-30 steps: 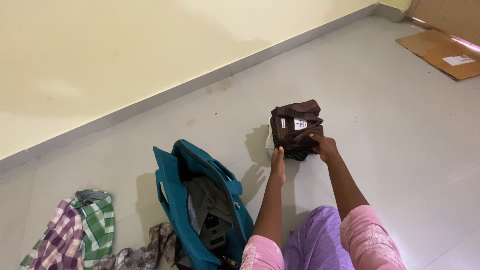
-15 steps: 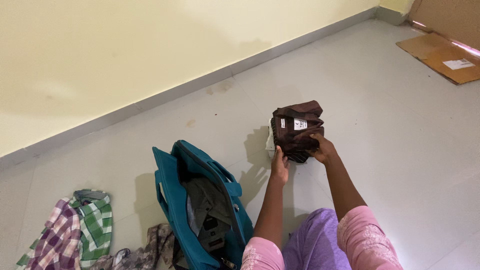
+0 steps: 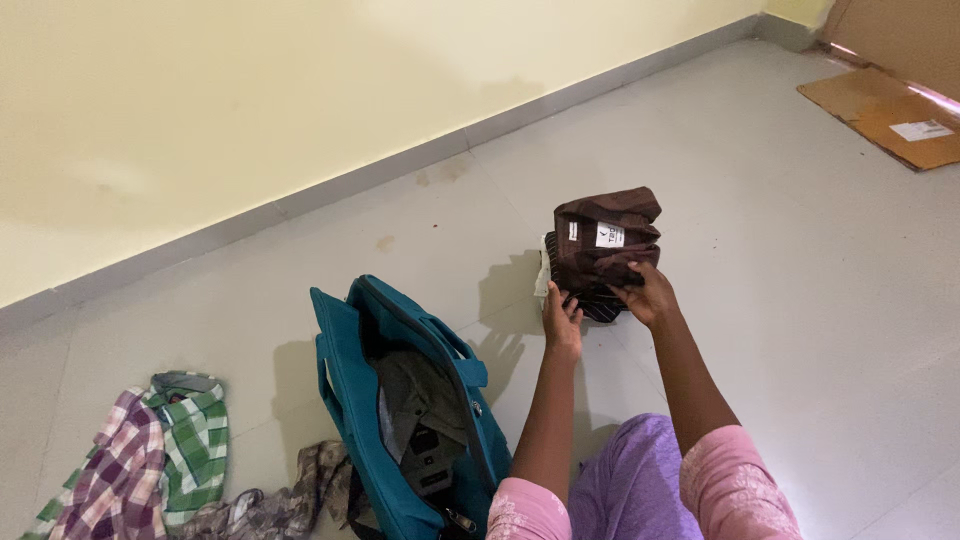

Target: The person picks up folded shirts from the floor and places them into a large bag one by one.

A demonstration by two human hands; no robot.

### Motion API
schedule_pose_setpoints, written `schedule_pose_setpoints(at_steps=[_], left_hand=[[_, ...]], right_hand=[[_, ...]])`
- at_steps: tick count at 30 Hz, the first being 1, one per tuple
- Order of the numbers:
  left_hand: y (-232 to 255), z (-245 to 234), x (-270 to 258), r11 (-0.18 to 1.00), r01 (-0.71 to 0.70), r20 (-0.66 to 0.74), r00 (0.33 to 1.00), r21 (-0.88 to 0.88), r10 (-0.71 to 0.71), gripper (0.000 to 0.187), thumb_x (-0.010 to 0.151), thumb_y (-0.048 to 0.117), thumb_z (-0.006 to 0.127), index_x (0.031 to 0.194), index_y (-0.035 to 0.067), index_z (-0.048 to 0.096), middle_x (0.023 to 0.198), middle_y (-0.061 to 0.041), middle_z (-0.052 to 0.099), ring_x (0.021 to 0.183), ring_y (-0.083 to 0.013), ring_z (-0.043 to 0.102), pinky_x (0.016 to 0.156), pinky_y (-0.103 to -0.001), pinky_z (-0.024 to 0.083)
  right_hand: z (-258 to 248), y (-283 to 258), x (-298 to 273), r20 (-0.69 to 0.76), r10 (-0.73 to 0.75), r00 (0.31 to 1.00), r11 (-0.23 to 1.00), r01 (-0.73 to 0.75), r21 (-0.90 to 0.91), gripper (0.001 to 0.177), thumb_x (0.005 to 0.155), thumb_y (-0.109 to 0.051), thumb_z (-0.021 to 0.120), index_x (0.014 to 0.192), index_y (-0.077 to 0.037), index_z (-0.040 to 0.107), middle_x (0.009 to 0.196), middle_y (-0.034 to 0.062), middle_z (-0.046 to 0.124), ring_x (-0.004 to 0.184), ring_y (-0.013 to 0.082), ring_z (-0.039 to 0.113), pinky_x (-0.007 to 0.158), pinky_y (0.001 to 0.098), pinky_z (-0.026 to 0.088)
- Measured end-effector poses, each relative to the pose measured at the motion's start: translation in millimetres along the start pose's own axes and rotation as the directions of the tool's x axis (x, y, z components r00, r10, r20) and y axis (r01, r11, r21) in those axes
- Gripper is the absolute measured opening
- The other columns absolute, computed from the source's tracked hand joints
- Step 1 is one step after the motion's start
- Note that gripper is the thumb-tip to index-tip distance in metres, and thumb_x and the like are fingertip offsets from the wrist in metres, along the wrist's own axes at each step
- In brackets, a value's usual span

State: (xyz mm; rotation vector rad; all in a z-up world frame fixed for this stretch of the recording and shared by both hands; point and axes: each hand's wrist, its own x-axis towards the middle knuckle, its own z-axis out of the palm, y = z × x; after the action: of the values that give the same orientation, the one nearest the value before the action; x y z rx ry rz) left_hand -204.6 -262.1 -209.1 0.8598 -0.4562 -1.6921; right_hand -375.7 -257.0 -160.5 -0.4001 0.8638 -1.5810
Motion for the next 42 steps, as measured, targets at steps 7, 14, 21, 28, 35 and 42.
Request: schedule_pose_setpoints(at_steps=[7,14,21,28,35,42], left_hand=[[15,20,-25,0.99,0.003,0.114,0.993,-0.142,0.013,0.112,0.082,0.076,0.062,0.161,0.006,0.023,0.161,-0.018,0.034,0.149,-0.0352,0.033,0.124,-0.049,0.021],[46,44,-67,0.981,-0.03,0.14,0.989,-0.192,0.057,0.112,0.078,0.075,0.066,0.161,0.014,0.022,0.159,-0.015,0.037,0.147,-0.0333,0.039,0.12,-0.047,0.035],[57,46,-88,0.977,-0.12,0.127,0.981,-0.177,0.143,0.102,0.082,0.066,0.072,0.157,0.007,0.035,0.149,-0.019,0.047,0.138,-0.0344,0.048,0.113,-0.049,0.042],[64,38,-117,0.969,-0.103,0.036,0.993,-0.224,0.114,0.068,0.086,0.046,0.073,0.141,0.012,0.052,0.136,-0.008,0.058,0.126,-0.026,0.056,0.103,-0.049,0.045],[96,41,-177,0.974,-0.145,-0.044,0.989,-0.176,0.14,0.042,0.088,0.021,0.069,0.127,0.008,0.06,0.117,-0.008,0.064,0.112,-0.0227,0.064,0.096,-0.048,0.054],[130,33,-228,0.95,-0.251,-0.022,0.968,-0.187,0.251,0.039,0.09,0.015,0.066,0.125,0.001,0.059,0.112,-0.009,0.066,0.104,-0.022,0.068,0.094,-0.044,0.059]], right_hand=[[10,-14,-23,0.127,-0.058,0.99,0.998,0.055,0.023,0.056,0.091,-0.014,0.062,0.141,0.002,0.042,0.137,0.0202,0.055,0.127,0.0336,0.057,0.112,0.0509,0.05],[24,-18,-59,0.107,-0.056,0.993,0.998,0.051,0.042,0.05,0.092,-0.011,0.059,0.137,0.001,0.043,0.133,0.0184,0.058,0.125,0.0306,0.06,0.111,0.0507,0.051],[30,-13,-84,0.091,-0.031,0.995,0.999,0.028,0.041,0.045,0.091,-0.011,0.06,0.132,0.0,0.047,0.127,0.0163,0.063,0.121,0.0289,0.063,0.112,0.0502,0.05],[12,-5,-100,0.228,-0.034,0.973,0.997,0.018,0.074,0.035,0.094,-0.012,0.067,0.126,-0.004,0.055,0.121,0.0119,0.064,0.119,0.0278,0.063,0.109,0.0546,0.052],[30,-24,-141,0.211,0.029,0.977,0.999,-0.021,-0.04,0.037,0.085,-0.016,0.067,0.121,-0.009,0.063,0.113,0.0083,0.072,0.11,0.0271,0.067,0.099,0.0517,0.054],[49,-38,-171,0.52,0.055,0.852,0.993,0.01,-0.121,0.032,0.097,-0.026,0.072,0.114,0.001,0.066,0.115,0.0171,0.069,0.112,0.0325,0.066,0.099,0.0551,0.054]])
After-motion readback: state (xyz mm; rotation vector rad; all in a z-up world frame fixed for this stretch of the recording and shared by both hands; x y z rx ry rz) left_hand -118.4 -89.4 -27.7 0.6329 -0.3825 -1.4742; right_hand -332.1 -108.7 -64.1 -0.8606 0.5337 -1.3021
